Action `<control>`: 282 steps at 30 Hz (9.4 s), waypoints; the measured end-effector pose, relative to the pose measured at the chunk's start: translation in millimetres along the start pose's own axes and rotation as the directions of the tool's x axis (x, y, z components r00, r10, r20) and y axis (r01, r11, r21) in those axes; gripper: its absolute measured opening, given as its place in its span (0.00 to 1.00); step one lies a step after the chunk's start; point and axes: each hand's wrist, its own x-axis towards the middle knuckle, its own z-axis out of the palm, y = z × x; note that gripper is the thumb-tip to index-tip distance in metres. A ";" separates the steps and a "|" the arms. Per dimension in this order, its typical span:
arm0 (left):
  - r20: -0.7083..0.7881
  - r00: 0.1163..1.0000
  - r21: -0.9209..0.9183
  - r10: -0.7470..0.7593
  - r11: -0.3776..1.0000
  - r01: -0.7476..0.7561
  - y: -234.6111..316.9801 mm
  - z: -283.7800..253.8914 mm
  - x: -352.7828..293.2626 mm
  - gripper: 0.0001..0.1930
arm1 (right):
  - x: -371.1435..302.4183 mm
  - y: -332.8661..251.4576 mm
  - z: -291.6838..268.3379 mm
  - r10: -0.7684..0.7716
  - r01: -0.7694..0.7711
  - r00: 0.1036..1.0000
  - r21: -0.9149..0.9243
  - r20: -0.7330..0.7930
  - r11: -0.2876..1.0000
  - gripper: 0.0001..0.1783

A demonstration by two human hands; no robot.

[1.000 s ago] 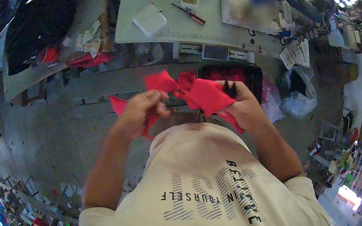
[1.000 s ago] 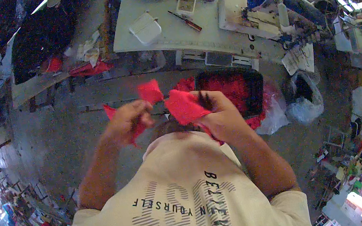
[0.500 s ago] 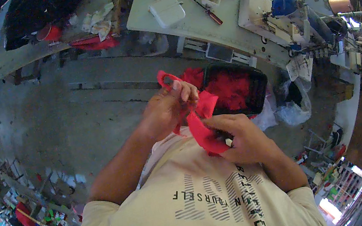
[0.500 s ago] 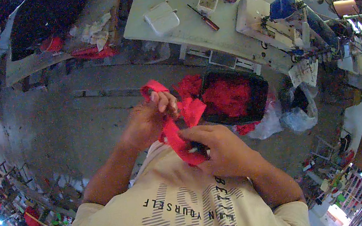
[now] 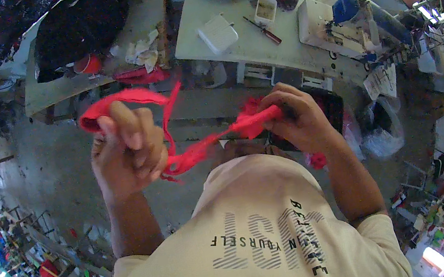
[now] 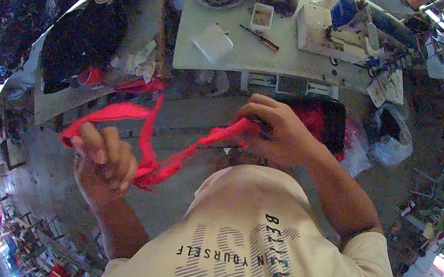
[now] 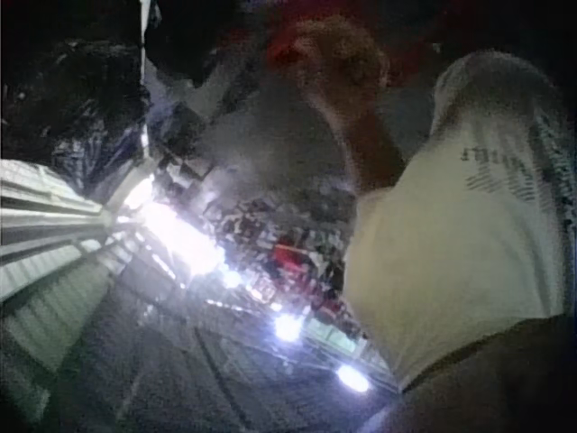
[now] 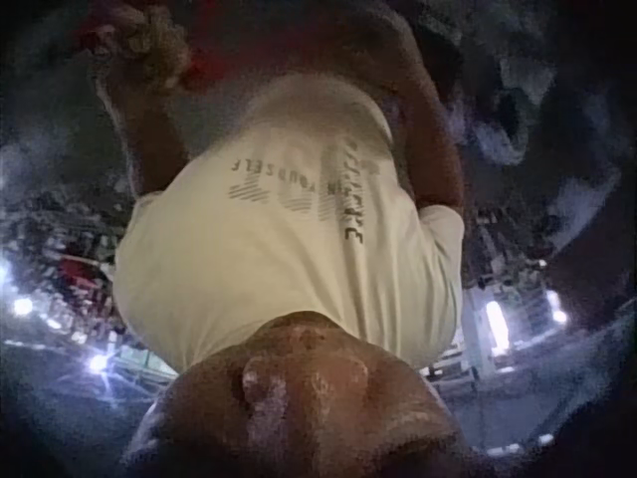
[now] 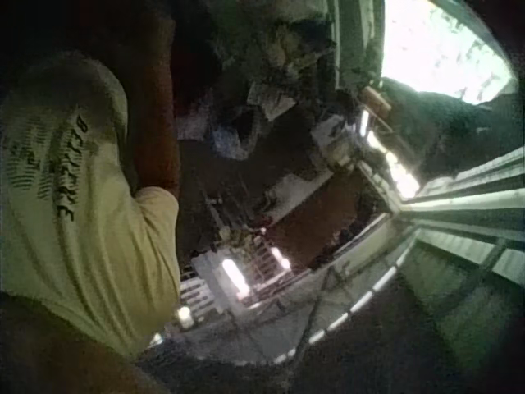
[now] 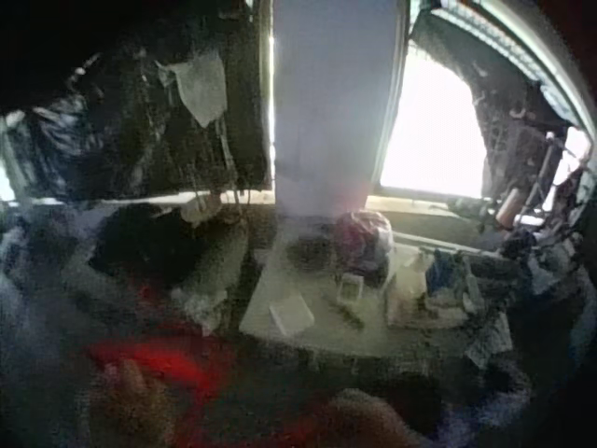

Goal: The person cuts a red fabric item into smaller pieces using scissors. They repeatedly pick up the fabric, cut it, and place the cut pieces into a black bin on the floor.

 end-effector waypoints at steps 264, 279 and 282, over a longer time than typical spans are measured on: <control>-0.245 0.969 0.409 0.018 0.908 0.087 -39.2 34.6 -94.9 0.17 | -110.1 -17.9 105.5 0.263 -0.408 0.892 0.406 0.367 0.817 0.27; -0.308 0.950 0.570 0.048 0.809 0.144 -70.4 17.6 -76.5 0.16 | -128.0 -90.1 24.5 0.075 -0.076 0.995 -0.015 -0.065 0.997 0.13; -0.249 0.966 0.620 0.064 0.777 0.108 -80.8 23.3 -65.7 0.15 | -131.4 -104.4 8.4 0.178 -0.178 0.984 0.041 0.007 0.983 0.11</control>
